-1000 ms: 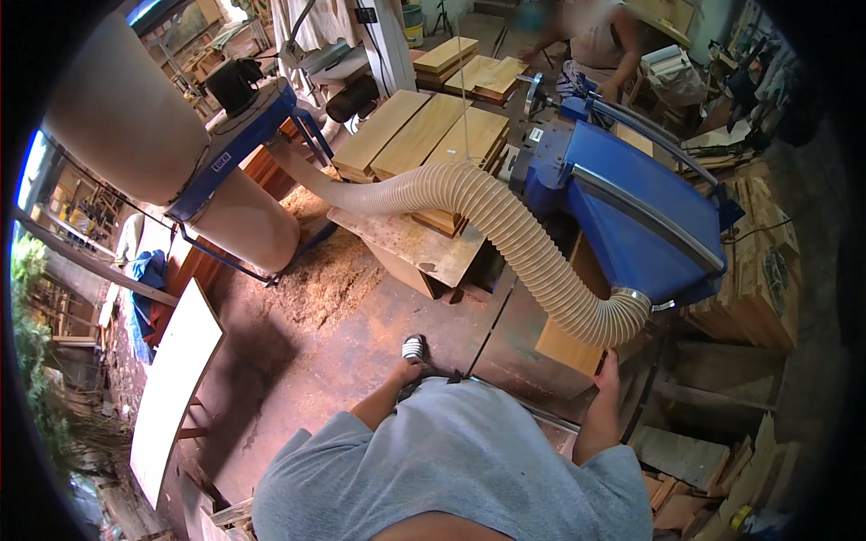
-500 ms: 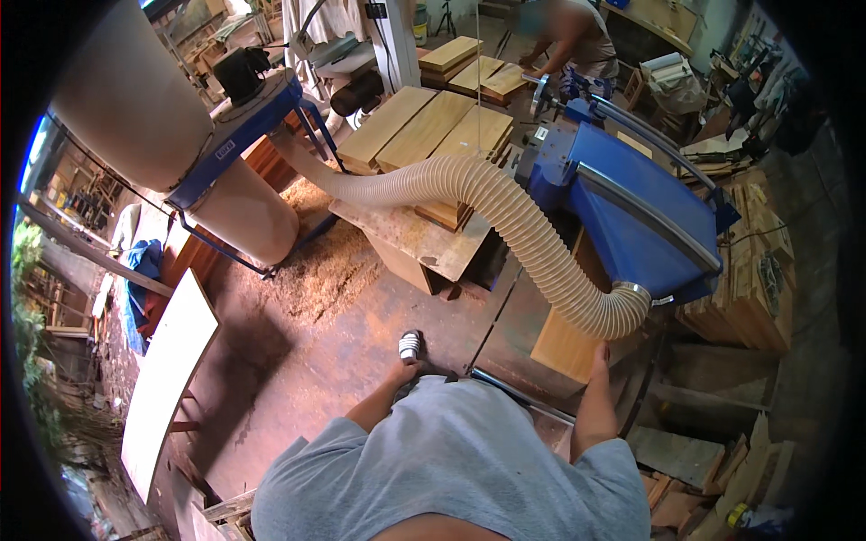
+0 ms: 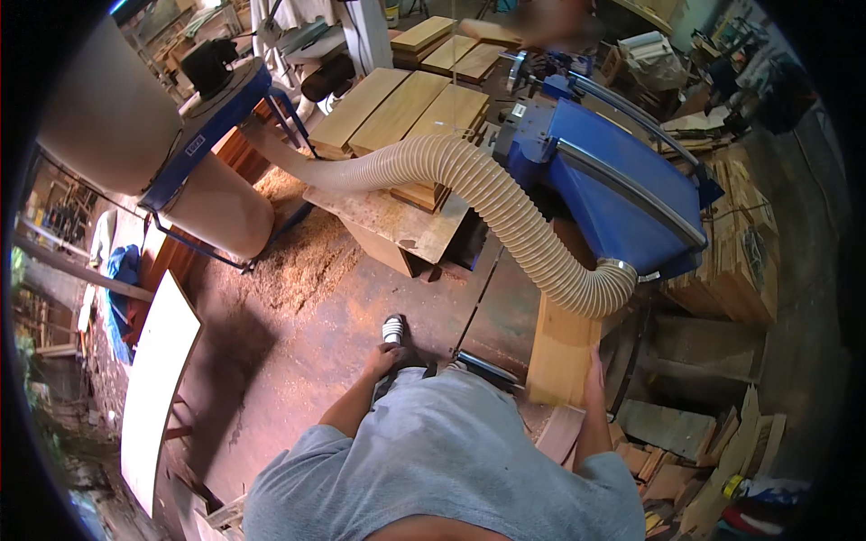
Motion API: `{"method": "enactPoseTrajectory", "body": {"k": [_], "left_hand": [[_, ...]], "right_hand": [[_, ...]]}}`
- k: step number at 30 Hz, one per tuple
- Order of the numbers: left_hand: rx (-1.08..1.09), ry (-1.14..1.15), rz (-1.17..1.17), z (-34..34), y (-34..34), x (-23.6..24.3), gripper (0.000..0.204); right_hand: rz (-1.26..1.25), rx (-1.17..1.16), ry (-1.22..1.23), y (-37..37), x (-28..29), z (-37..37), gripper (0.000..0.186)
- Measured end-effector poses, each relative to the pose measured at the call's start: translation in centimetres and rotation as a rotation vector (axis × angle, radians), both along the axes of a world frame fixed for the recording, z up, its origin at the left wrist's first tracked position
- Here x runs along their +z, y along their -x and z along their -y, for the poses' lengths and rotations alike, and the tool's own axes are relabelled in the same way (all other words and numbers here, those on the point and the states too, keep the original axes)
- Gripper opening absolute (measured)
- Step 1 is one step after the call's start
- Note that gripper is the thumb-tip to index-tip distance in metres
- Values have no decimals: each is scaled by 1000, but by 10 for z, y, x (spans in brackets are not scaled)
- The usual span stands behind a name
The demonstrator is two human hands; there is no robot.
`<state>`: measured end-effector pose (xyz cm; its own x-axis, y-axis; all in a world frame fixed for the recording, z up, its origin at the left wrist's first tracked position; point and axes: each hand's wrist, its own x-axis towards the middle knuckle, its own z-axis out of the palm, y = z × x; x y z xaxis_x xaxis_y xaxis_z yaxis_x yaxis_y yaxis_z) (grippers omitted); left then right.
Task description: Feeding wooden boards one by one into a thickness planer for surfacing.
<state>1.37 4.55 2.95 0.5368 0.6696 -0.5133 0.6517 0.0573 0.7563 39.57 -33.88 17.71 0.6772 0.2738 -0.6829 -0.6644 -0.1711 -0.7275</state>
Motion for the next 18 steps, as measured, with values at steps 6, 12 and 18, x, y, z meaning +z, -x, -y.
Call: {"method": "enactPoseTrajectory", "body": {"k": [6,12,18], "left_hand": [[-237,105,63,-12,-55,41,34],[-580,726,91,-15,-120,76,36],[-486,1145,283,-76,-150,46,43]], "right_hand": [[-154,176,-108,54,46,41,65],[-207,328,-9,70,42,4,58],[75,521,297,59,40,-134,60]]}}
